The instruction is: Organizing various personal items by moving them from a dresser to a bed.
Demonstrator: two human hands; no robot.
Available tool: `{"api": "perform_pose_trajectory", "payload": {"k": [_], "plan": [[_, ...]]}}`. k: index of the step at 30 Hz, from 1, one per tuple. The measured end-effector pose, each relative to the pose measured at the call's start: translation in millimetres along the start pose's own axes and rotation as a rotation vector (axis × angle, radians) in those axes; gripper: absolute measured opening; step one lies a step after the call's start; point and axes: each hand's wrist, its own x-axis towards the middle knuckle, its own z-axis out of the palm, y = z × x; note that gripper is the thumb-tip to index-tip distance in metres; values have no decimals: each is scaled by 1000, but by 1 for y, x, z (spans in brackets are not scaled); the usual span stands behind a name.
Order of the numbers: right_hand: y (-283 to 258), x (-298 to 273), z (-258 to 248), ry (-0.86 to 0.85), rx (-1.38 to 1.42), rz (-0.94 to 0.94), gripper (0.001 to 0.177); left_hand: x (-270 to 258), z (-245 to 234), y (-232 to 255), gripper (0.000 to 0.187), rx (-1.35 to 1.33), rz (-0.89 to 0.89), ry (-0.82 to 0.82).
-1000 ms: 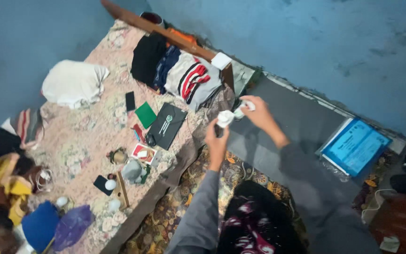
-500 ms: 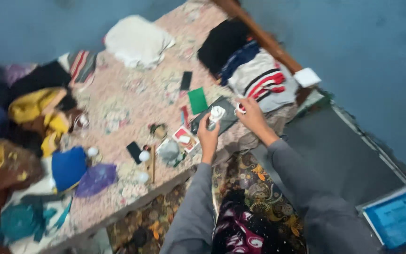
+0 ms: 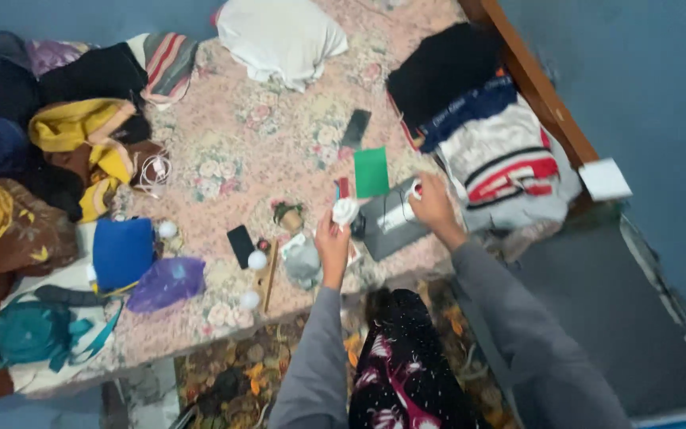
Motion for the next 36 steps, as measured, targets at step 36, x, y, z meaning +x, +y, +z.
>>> {"api": "perform_pose_trajectory", "payload": {"k": [36], "plan": [[247,14,257,-325,-175,291,70,75,340,-331,60,175,-56,-329]]}}
